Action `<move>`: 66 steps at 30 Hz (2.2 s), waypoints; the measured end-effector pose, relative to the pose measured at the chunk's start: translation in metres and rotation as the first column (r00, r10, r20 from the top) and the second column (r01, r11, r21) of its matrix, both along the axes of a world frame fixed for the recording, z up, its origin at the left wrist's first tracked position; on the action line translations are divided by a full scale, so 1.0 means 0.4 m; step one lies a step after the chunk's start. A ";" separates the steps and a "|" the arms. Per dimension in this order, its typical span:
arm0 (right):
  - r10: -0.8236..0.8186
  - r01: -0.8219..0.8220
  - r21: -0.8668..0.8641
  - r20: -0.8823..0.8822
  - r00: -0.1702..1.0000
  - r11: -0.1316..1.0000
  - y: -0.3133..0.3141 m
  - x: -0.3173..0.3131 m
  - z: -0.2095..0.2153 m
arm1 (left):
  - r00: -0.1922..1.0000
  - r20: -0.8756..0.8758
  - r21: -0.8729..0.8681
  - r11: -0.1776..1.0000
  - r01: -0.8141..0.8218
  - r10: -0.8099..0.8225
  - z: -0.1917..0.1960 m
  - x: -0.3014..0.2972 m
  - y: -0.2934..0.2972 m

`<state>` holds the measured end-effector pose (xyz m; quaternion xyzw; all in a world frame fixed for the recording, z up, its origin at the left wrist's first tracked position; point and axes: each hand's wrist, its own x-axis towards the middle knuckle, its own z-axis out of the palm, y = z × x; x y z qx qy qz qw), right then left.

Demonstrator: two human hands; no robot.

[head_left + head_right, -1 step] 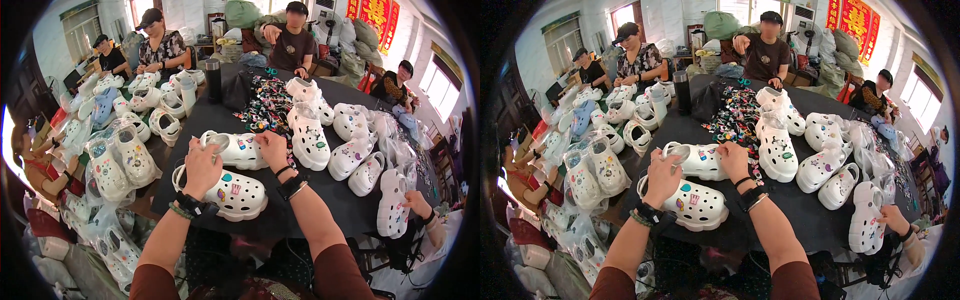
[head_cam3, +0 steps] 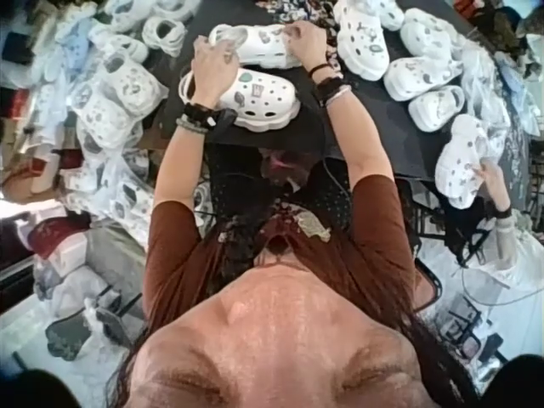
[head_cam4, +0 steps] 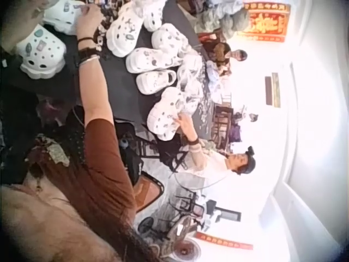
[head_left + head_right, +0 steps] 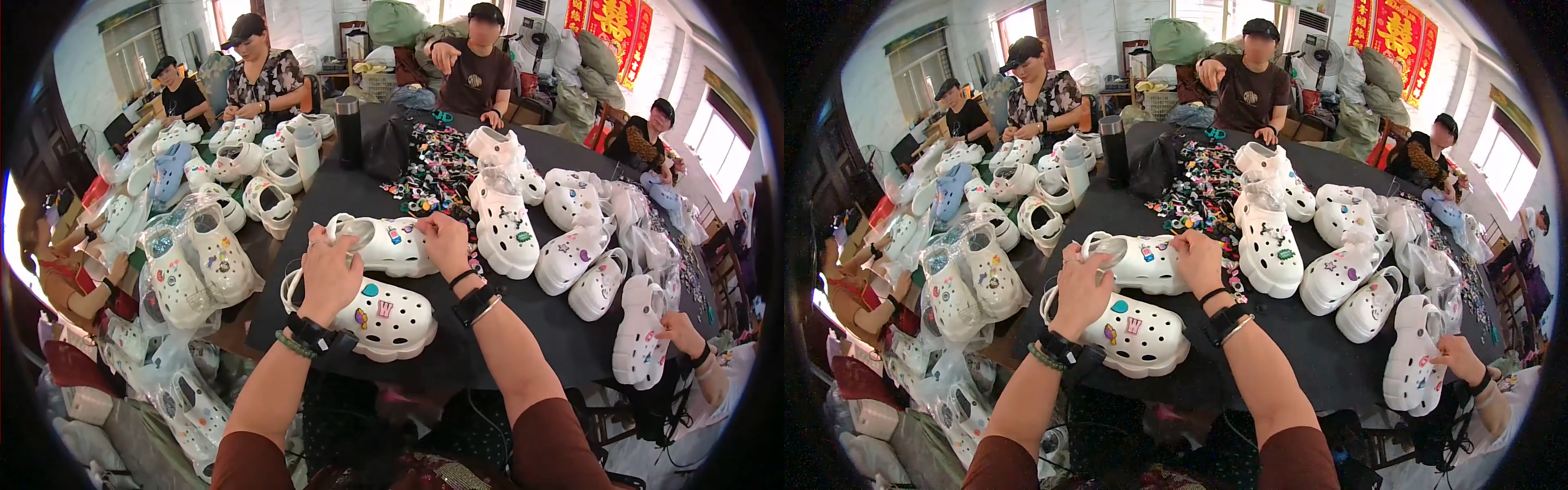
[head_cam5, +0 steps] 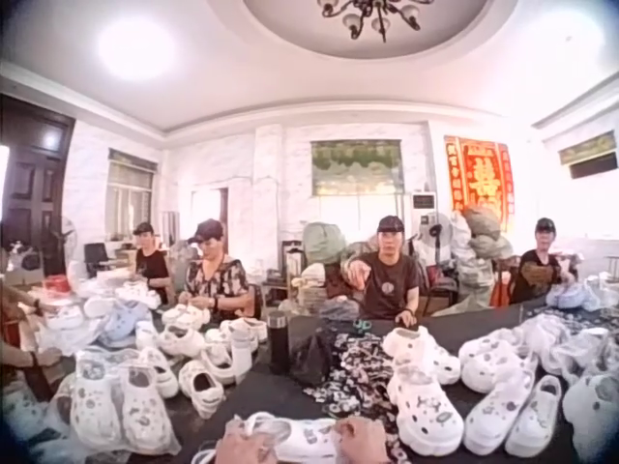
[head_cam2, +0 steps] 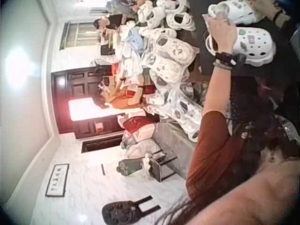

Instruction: Attaching decorative charms to white rubber clogs at an assembly table.

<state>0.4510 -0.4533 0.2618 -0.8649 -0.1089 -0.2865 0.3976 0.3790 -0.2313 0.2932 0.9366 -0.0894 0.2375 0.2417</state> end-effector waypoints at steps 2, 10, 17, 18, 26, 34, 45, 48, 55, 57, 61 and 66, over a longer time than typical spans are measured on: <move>-0.052 0.052 -0.028 -0.014 0.999 0.998 -0.002 0.007 0.002 | 1.000 -0.028 0.015 1.000 -0.008 0.008 0.004 -0.001 -0.002; -0.058 0.061 0.081 -0.032 0.998 0.995 0.006 0.031 -0.014 | 1.000 -0.004 0.004 1.000 -0.025 0.025 0.003 -0.002 -0.003; -0.095 0.098 0.029 -0.084 0.992 0.995 -0.001 0.037 0.002 | 0.996 -0.080 0.012 1.000 -0.027 0.028 0.008 -0.002 -0.003; -0.094 0.096 0.029 -0.080 0.992 0.995 -0.002 0.037 0.006 | 0.997 -0.076 0.010 1.000 -0.029 0.029 0.003 -0.001 -0.003; 0.273 -0.255 0.100 -0.312 0.910 0.962 -0.071 -0.003 0.040 | 1.000 -0.005 0.002 1.000 -0.027 0.027 -0.012 0.003 0.002; 0.367 -0.441 -0.038 -0.492 0.789 0.897 -0.102 0.086 0.084 | 0.998 -0.060 -0.004 1.000 0.002 -0.002 -0.007 0.007 -0.001; 0.308 -0.325 0.014 -0.362 0.880 0.946 -0.067 0.054 0.070 | 0.994 -0.107 -0.024 0.999 -0.028 0.026 0.003 -0.003 0.006; 0.320 -0.330 0.016 -0.286 0.903 0.944 -0.065 0.030 0.069 | 0.995 -0.103 -0.019 1.000 -0.021 0.019 0.010 -0.004 0.004; 0.331 -0.329 -0.202 -0.022 0.943 0.923 -0.064 0.039 0.023 | 0.996 -0.082 -0.008 1.000 -0.025 0.024 0.003 -0.004 -0.001; 0.290 -0.290 -0.192 -0.028 0.957 0.938 -0.060 0.026 0.020 | 0.996 -0.078 -0.032 0.999 -0.038 0.035 -0.002 -0.002 -0.001; 0.299 -0.270 -0.248 0.089 0.950 0.930 -0.062 0.031 0.008 | 0.997 -0.080 -0.021 1.000 -0.017 0.015 0.003 -0.007 -0.002; 0.285 -0.260 -0.279 0.054 0.957 0.925 -0.054 0.040 0.007 | 0.999 -0.037 -0.011 1.000 -0.020 0.019 0.001 -0.011 0.000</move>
